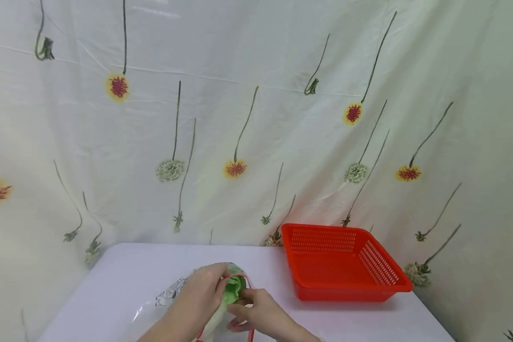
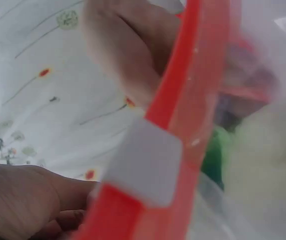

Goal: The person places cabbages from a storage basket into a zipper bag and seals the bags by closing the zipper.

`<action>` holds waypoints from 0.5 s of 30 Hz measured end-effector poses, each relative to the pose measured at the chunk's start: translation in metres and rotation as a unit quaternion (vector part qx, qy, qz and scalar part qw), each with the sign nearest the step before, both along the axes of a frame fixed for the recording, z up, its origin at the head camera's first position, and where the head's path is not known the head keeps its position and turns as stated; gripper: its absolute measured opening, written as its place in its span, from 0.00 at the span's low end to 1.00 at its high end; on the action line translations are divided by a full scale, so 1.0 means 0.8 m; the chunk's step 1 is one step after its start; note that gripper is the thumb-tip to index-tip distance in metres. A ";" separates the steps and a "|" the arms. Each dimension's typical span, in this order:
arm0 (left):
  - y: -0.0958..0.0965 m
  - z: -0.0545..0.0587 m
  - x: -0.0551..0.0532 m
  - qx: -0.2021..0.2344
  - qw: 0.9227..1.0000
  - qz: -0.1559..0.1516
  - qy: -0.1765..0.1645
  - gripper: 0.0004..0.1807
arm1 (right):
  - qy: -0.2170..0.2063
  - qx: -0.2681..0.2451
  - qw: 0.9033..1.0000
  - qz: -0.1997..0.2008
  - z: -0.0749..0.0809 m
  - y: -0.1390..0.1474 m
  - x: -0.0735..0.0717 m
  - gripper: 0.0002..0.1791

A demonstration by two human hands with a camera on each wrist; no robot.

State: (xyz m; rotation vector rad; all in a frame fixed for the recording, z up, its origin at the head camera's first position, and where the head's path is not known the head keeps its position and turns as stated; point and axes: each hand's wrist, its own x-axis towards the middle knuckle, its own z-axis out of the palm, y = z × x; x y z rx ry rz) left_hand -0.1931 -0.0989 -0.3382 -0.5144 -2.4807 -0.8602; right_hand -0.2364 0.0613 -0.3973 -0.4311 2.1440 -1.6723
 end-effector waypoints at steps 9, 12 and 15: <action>-0.024 -0.002 -0.005 0.027 0.999 -0.020 0.005 0.07 | 0.238 0.163 0.954 -0.085 0.004 0.031 -0.021 0.18; -0.029 -0.008 -0.004 0.022 0.999 -0.032 0.003 0.06 | 0.205 0.082 0.972 -0.074 -0.014 0.030 -0.035 0.11; -0.042 -0.019 0.000 0.002 0.998 -0.061 -0.005 0.09 | 0.194 0.013 0.978 -0.079 -0.019 0.030 -0.040 0.06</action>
